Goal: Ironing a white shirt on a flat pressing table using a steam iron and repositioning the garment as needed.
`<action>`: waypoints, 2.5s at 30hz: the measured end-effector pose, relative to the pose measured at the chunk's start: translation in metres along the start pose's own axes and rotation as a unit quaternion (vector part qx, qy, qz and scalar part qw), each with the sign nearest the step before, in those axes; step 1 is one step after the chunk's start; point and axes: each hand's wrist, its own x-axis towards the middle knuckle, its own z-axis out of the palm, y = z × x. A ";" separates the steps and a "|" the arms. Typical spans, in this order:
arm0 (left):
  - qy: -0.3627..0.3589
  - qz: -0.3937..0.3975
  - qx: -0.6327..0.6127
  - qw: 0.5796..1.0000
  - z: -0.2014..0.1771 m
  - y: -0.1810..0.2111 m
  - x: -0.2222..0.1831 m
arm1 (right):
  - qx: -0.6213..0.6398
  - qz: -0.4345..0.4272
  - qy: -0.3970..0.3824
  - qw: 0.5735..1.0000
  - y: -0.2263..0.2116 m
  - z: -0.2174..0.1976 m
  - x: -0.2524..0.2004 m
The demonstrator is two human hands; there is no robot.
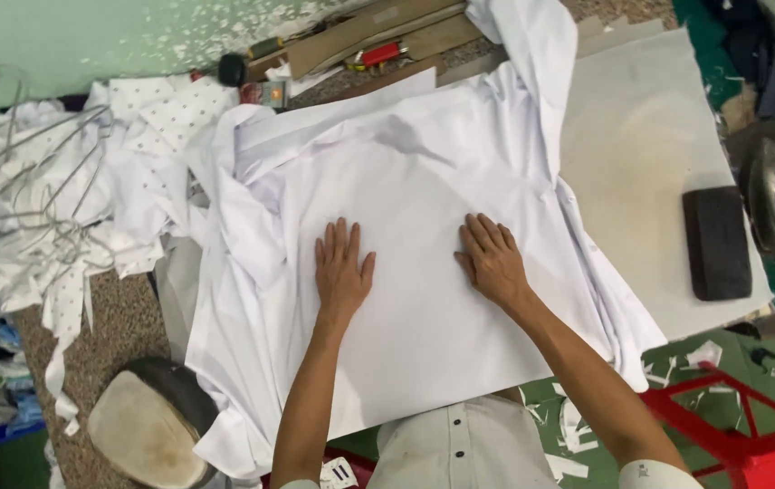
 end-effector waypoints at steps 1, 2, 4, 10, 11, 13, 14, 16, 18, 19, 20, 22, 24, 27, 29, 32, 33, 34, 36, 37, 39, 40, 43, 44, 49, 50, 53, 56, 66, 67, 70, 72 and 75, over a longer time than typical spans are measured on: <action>-0.007 0.014 -0.002 1.000 -0.001 -0.001 -0.002 | -0.004 0.015 0.001 1.000 0.002 -0.005 -0.007; -0.031 -0.009 0.017 0.999 0.001 0.000 -0.002 | 0.008 0.026 0.013 1.000 0.009 -0.012 -0.013; -0.061 -0.017 0.033 0.997 0.003 0.013 -0.002 | 0.014 0.051 0.026 0.998 0.033 -0.029 -0.034; 0.048 0.018 -0.059 0.997 0.047 0.129 0.001 | 0.002 0.139 0.202 0.969 0.181 -0.100 -0.132; 0.114 0.096 -0.074 0.986 0.066 0.159 0.004 | -0.073 0.160 0.207 0.962 0.212 -0.115 -0.149; 0.185 0.162 -0.091 0.965 0.102 0.237 0.005 | -0.149 0.168 0.209 0.952 0.270 -0.144 -0.178; 0.183 0.187 -0.131 0.956 0.119 0.285 0.011 | -0.197 0.176 0.203 0.943 0.300 -0.157 -0.186; 0.189 0.202 -0.174 0.945 0.136 0.386 0.024 | -0.247 0.172 0.197 0.933 0.350 -0.175 -0.197; -0.018 0.138 -0.249 0.958 0.136 0.483 0.041 | -0.246 0.186 0.157 0.938 0.388 -0.179 -0.199; -0.011 0.129 -0.250 0.959 0.143 0.511 0.047 | -0.245 0.176 0.157 0.941 0.398 -0.181 -0.201; -0.088 0.072 -0.256 0.960 0.150 0.535 0.053 | -0.247 0.167 0.128 0.946 0.405 -0.181 -0.203; -0.155 0.004 -0.266 0.951 0.167 0.561 0.060 | -0.249 0.144 0.100 0.953 0.417 -0.181 -0.206; -0.092 0.049 -0.120 0.987 0.187 0.562 0.058 | -0.213 0.160 0.081 0.960 0.428 -0.178 -0.207; -0.117 0.014 -0.041 0.992 0.207 0.561 0.062 | -0.245 0.195 -0.019 0.949 0.478 -0.162 -0.209; -0.110 0.038 -0.058 0.991 0.242 0.545 0.066 | -0.132 0.242 -0.058 0.960 0.469 -0.182 -0.166; -0.089 0.092 -0.132 0.983 0.209 0.525 0.055 | 0.038 0.310 -0.109 0.944 0.487 -0.176 -0.125; -0.074 0.124 -0.183 0.972 0.181 0.516 0.048 | 0.099 0.336 -0.115 0.929 0.495 -0.167 -0.112; -0.069 0.111 -0.180 0.975 0.158 0.501 0.036 | 0.103 0.324 -0.121 0.933 0.493 -0.173 -0.106; -0.082 0.112 -0.214 0.967 0.110 0.473 0.010 | 0.280 0.431 -0.171 0.840 0.486 -0.186 -0.089; -0.072 0.096 -0.212 0.970 0.082 0.447 -0.005 | 0.281 0.416 -0.180 0.846 0.486 -0.183 -0.087; -0.160 0.013 -0.214 0.964 0.028 0.399 -0.038 | 0.280 0.445 -0.144 0.838 0.489 -0.182 -0.086; -0.155 0.008 -0.216 0.964 0.029 0.367 -0.061 | 0.278 0.438 -0.147 0.842 0.481 -0.184 -0.087; 0.019 -0.035 -0.176 0.984 0.033 0.268 -0.115 | 0.250 0.466 -0.141 0.837 0.445 -0.204 -0.080; 0.021 -0.094 -0.139 0.986 0.034 0.234 -0.132 | 0.215 0.448 -0.147 0.856 0.419 -0.217 -0.082; 0.150 -0.162 0.014 0.975 0.032 0.092 -0.199 | 0.133 0.402 -0.192 0.885 0.248 -0.287 -0.084; 0.208 -0.172 0.051 0.962 0.021 0.074 -0.208 | 0.096 0.371 -0.173 0.907 0.208 -0.288 -0.086; 0.236 -0.192 0.068 0.950 -0.006 0.033 -0.229 | 0.078 0.309 -0.156 0.935 0.093 -0.270 -0.087; 0.212 -0.196 0.029 0.957 -0.023 0.029 -0.243 | 0.078 0.230 -0.185 0.952 -0.018 -0.238 -0.080; 0.198 -0.210 0.001 0.958 -0.020 0.027 -0.286 | 0.089 -0.012 -0.298 0.950 -0.248 -0.104 -0.018; 0.195 -0.215 0.001 0.957 -0.021 0.026 -0.281 | 0.089 -0.015 -0.302 0.949 -0.254 -0.107 0.004; 0.172 -0.216 0.022 0.961 -0.021 0.024 -0.263 | 0.087 0.030 -0.342 0.935 -0.260 -0.107 0.067; 0.173 -0.188 0.028 0.966 -0.011 0.020 -0.241 | 0.030 0.057 -0.305 0.950 -0.247 -0.095 0.104; 0.174 -0.173 0.011 0.969 -0.014 0.014 -0.186 | -0.010 0.027 -0.254 0.967 -0.219 -0.082 0.151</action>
